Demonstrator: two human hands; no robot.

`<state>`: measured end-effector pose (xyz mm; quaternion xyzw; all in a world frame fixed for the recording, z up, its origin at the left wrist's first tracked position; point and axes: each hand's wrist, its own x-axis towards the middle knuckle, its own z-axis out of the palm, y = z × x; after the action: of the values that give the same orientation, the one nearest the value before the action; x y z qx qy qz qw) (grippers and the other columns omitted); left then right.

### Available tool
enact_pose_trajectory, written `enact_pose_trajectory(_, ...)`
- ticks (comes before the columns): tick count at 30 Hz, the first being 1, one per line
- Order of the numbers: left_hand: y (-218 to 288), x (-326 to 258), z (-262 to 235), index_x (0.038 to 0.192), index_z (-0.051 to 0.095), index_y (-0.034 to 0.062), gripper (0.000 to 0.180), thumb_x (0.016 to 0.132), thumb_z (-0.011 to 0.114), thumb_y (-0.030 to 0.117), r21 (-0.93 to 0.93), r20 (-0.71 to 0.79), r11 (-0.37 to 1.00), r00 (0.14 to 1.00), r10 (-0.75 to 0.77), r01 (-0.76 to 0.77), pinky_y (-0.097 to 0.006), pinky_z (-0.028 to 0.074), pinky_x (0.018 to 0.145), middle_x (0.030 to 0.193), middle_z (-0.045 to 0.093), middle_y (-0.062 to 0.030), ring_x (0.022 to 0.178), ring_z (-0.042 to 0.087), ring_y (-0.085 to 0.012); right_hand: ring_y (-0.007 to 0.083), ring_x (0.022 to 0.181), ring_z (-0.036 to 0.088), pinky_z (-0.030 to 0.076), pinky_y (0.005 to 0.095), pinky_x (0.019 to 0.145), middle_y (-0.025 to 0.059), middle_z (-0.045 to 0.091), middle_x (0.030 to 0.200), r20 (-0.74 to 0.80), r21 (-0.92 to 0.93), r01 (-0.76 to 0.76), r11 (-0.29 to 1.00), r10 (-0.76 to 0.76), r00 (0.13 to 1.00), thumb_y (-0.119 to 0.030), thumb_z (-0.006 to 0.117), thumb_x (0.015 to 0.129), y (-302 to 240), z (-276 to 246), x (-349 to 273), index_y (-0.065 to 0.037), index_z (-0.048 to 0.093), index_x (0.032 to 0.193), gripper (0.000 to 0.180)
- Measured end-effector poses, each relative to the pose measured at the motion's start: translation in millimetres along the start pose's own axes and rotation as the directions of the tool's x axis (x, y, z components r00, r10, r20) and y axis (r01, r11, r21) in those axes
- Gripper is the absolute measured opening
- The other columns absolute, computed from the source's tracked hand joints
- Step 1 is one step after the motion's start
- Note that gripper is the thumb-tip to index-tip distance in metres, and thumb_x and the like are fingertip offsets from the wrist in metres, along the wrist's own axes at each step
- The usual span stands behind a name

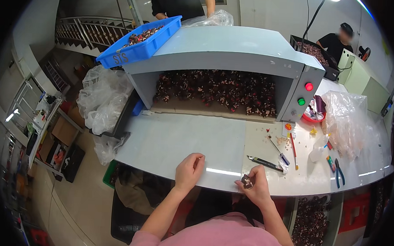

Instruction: The person takes small figurines, applies glue from a bottle, and attaches hair accessories onto them by hand.

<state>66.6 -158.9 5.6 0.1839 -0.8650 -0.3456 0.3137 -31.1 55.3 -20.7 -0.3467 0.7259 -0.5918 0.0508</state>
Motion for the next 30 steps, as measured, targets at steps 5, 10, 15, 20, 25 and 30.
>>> enact_pose_trajectory(5,-5,-7,-4,0.089,0.060,0.0047,0.014,0.086,0.058,0.018,0.025,-0.055,1.000,0.998,0.014,-0.012,-0.030,0.045,0.055,0.069,0.060,-0.0083,0.058,0.057,-0.0211,0.0168,0.063,0.041,0.038,0.0280,0.054,0.0068,0.039,0.080,-0.009,0.042,-0.017,0.999,0.018,1.000,-0.004,0.079,0.066,2,5,-4,-0.005,0.037,0.086,0.046)
enact_pose_trajectory(10,-8,-12,-2,0.089,0.060,0.0054,0.014,0.086,0.058,0.018,0.057,-0.029,0.998,1.000,0.007,-0.005,-0.031,0.045,0.054,0.068,0.060,-0.0080,0.058,0.058,-0.0215,0.0137,0.063,0.041,0.038,0.0253,0.054,0.0054,0.039,0.079,-0.018,-0.045,0.015,0.999,-0.016,1.000,-0.002,0.078,0.067,-8,3,-6,-0.005,0.038,0.086,0.044)
enact_pose_trajectory(15,-12,-15,-4,0.088,0.060,0.0052,0.011,0.085,0.058,0.015,0.027,-0.069,0.996,0.993,0.091,-0.090,-0.030,0.045,0.053,0.068,0.060,-0.0078,0.058,0.058,-0.0212,0.0133,0.063,0.040,0.038,0.0255,0.054,0.0050,0.039,0.079,-0.034,0.008,-0.007,1.000,0.007,0.999,-0.002,0.078,0.067,-3,8,-7,-0.006,0.037,0.087,0.045)
enact_pose_trajectory(20,-15,-9,-4,0.087,0.060,0.0054,0.009,0.084,0.059,0.014,-0.078,-0.061,0.991,0.993,0.104,-0.109,-0.031,0.045,0.053,0.069,0.060,-0.0075,0.058,0.058,-0.0213,0.0124,0.063,0.039,0.038,0.0251,0.054,0.0047,0.038,0.079,-0.056,-0.048,-0.038,0.998,0.035,0.998,-0.001,0.077,0.067,-13,10,-1,-0.006,0.037,0.087,0.045)
enact_pose_trajectory(25,-16,-9,-8,0.086,0.060,0.0054,0.008,0.084,0.059,0.013,-0.079,-0.073,0.988,0.990,0.125,-0.130,-0.031,0.045,0.053,0.069,0.061,-0.0075,0.058,0.058,-0.0221,0.0132,0.063,0.040,0.038,0.0257,0.054,0.0051,0.038,0.079,-0.054,-0.104,-0.041,0.994,0.036,0.998,-0.001,0.077,0.067,-9,16,-1,-0.005,0.037,0.087,0.045)
enact_pose_trajectory(30,-20,-11,-12,0.085,0.060,0.0056,0.008,0.083,0.060,0.013,-0.008,-0.148,0.989,0.979,0.143,-0.146,-0.032,0.045,0.052,0.069,0.061,-0.0073,0.058,0.058,-0.0225,0.0095,0.065,0.037,0.036,0.0225,0.055,0.0024,0.036,0.078,0.023,-0.240,0.076,0.968,-0.072,0.997,0.001,0.075,0.067,-11,20,-1,-0.007,0.035,0.088,0.046)
